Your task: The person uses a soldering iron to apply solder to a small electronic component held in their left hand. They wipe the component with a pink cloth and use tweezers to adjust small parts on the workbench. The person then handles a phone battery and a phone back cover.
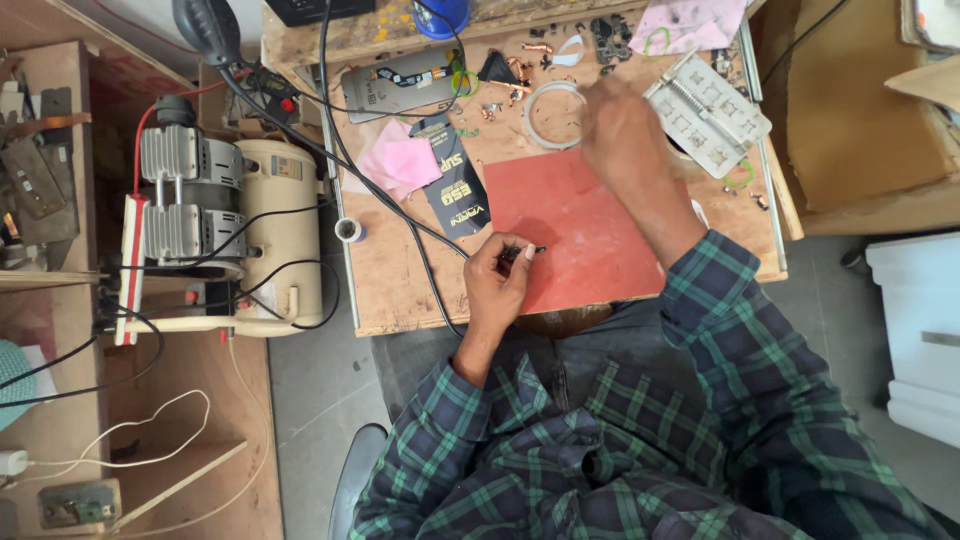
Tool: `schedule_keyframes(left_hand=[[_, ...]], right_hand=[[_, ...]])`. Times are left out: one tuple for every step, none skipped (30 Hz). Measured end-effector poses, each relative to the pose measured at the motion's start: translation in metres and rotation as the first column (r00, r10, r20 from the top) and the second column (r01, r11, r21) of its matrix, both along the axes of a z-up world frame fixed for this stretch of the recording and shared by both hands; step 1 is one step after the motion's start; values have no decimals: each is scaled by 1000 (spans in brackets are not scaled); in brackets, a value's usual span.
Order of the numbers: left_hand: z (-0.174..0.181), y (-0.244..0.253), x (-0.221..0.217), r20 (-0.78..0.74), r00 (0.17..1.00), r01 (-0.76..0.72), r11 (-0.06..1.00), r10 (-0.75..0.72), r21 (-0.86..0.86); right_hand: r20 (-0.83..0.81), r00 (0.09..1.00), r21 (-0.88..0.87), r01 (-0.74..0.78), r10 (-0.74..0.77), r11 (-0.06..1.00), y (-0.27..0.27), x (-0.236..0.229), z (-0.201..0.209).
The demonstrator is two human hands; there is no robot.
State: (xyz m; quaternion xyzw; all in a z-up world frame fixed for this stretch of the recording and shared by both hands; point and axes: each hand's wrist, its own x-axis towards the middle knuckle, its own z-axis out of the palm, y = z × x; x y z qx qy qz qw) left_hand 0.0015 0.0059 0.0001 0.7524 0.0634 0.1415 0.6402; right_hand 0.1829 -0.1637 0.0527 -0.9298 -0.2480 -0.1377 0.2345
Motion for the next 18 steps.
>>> schedule_keyframes(left_hand=[[1, 0, 0, -11, 1000, -2, 1000, 2, -5], [1, 1, -1, -25, 1000, -7, 1000, 6, -8], [2, 2, -2, -28, 1000, -11, 1000, 11, 0], [2, 2, -3, -31, 999, -15, 1000, 16, 7], [3, 1, -3, -33, 999, -20, 1000, 20, 14], [3, 0, -4, -36, 999, -18, 1000, 18, 12], [3, -1, -4, -38, 999, -16, 1000, 17, 11], [4, 0, -3, -36, 999, -14, 1000, 14, 12], [4, 1, -1, -35, 999, -16, 1000, 17, 17], [4, 1, -2, -38, 999, -15, 1000, 16, 21], [4, 1, -2, -41, 999, -14, 1000, 15, 24], [3, 1, -3, -39, 999, -13, 1000, 14, 21], [3, 1, -4, -38, 999, -11, 1000, 12, 18], [3, 1, -3, -33, 999, -10, 1000, 10, 16], [3, 1, -3, -31, 999, -12, 1000, 12, 13], [3, 1, -3, -28, 1000, -13, 1000, 13, 12], [3, 1, -2, -25, 1000, -13, 1000, 13, 10], [4, 1, -1, -31, 999, -14, 1000, 14, 8]], right_hand=[[-54, 998, -59, -44, 41, 997, 5, -1, -1], [-113, 990, -114, -93, 81, 989, 9, -4, -2], [-93, 990, -114, -117, 107, 987, 14, -8, -4], [-74, 988, -115, -140, 132, 983, 19, -11, -6], [-54, 986, -116, -163, 158, 980, 22, -12, -7], [-40, 987, -118, -156, 153, 981, 23, -13, -9], [-26, 989, -120, -149, 147, 981, 23, -13, -11], [-6, 990, -119, -141, 142, 983, 24, -10, -12], [19, 992, -161, -117, 122, 980, 24, -6, -13], [41, 994, -204, -89, 99, 975, 22, -3, -14], [64, 995, -245, -60, 78, 968, 20, 1, -16], [91, 995, -286, -22, 50, 958, 19, 3, -17], [118, 993, -324, 16, 24, 946, 18, 6, -17], [150, 989, -361, 57, -2, 931, 18, 8, -15], [169, 985, -306, 36, 17, 951, 18, 7, -13], [190, 981, -251, 15, 34, 968, 19, 3, -10], [212, 976, -194, -7, 49, 981, 20, -3, -5], [173, 981, -135, -68, 91, 988, 20, -13, 0]])
